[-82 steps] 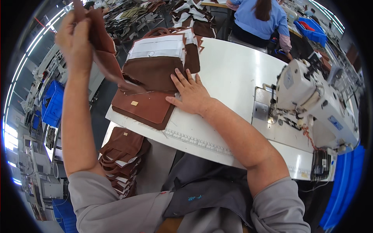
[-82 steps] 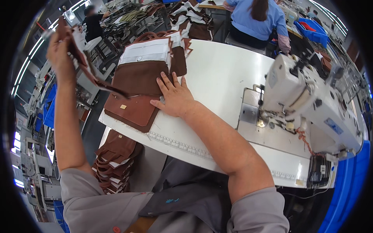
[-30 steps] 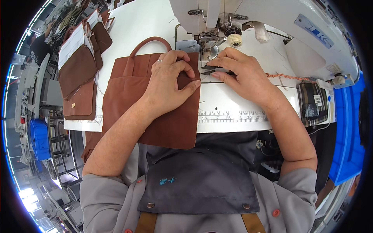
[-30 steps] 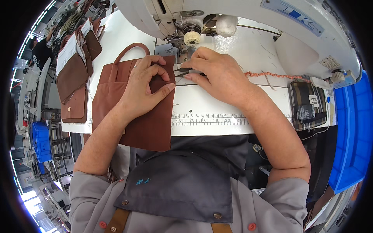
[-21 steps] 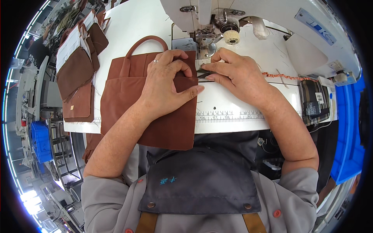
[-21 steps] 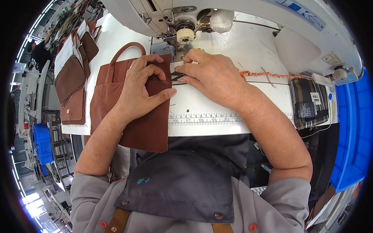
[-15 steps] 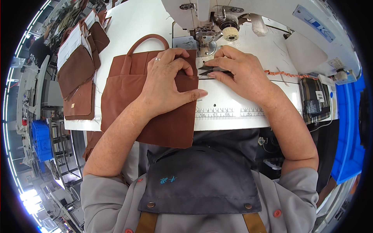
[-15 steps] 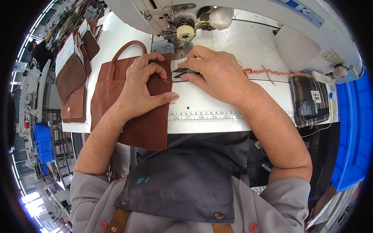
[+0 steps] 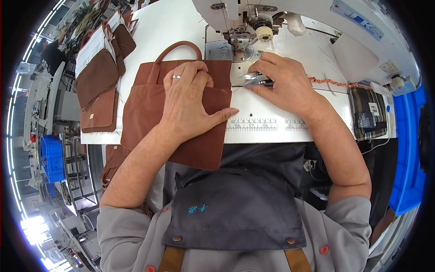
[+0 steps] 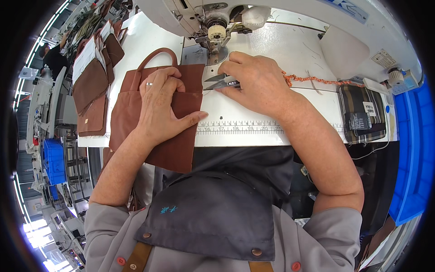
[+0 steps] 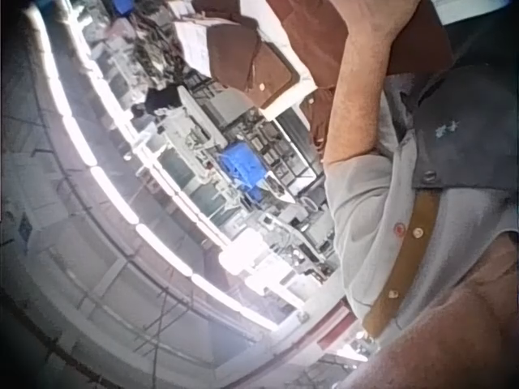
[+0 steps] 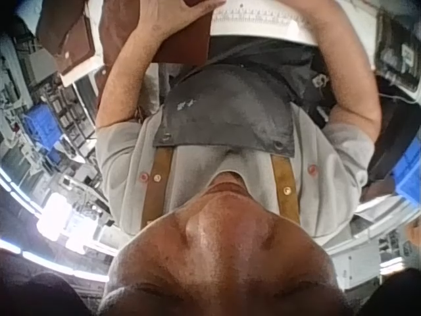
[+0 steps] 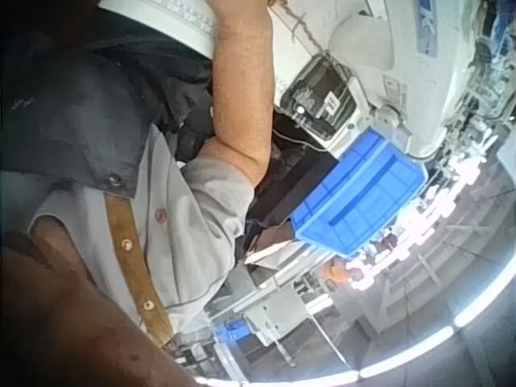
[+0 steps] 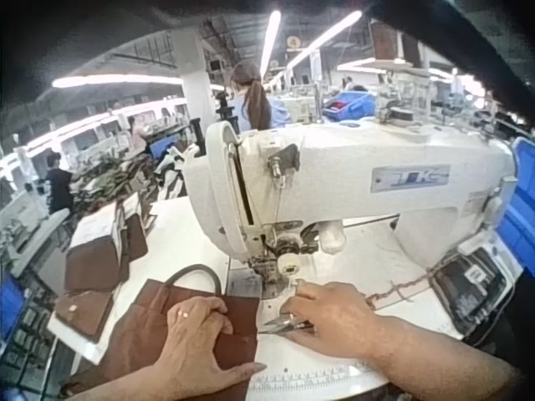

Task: The recorder is using an industrial sewing machine to sew leather components of a handbag.

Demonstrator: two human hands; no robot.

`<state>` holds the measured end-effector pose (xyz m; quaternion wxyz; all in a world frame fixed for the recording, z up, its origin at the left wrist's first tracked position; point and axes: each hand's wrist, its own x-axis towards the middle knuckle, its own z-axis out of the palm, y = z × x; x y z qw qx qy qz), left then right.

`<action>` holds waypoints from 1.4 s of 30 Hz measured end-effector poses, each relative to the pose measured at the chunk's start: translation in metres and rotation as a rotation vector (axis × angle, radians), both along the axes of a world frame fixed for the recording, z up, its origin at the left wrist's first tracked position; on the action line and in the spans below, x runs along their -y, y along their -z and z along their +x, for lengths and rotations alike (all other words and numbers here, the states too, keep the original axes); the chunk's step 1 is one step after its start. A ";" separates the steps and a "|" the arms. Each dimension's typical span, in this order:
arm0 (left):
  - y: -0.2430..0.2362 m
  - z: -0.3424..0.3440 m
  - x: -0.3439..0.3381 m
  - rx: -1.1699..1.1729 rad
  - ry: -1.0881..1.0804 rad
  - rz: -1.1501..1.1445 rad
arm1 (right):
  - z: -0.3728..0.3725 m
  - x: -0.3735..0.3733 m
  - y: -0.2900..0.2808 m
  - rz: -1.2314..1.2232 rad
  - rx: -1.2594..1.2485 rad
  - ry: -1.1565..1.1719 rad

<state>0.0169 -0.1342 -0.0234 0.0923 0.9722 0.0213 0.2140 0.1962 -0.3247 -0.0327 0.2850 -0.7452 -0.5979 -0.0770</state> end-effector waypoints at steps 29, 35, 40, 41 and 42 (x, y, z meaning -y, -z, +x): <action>-0.054 -0.051 0.003 -0.304 -0.150 -0.528 | -0.042 0.018 -0.012 -0.124 -0.240 -0.015; -0.053 -0.041 -0.019 -0.347 -0.136 -0.921 | -0.069 0.017 -0.016 -0.122 -0.460 0.065; -0.058 -0.044 -0.018 -0.278 -0.028 -1.112 | -0.075 -0.002 -0.013 0.041 -0.941 0.068; -0.059 -0.044 -0.017 -0.278 -0.043 -1.094 | -0.074 -0.004 -0.013 0.090 -0.922 0.024; -0.061 -0.046 -0.017 -0.265 -0.041 -1.129 | -0.073 -0.006 -0.012 0.088 -1.058 0.013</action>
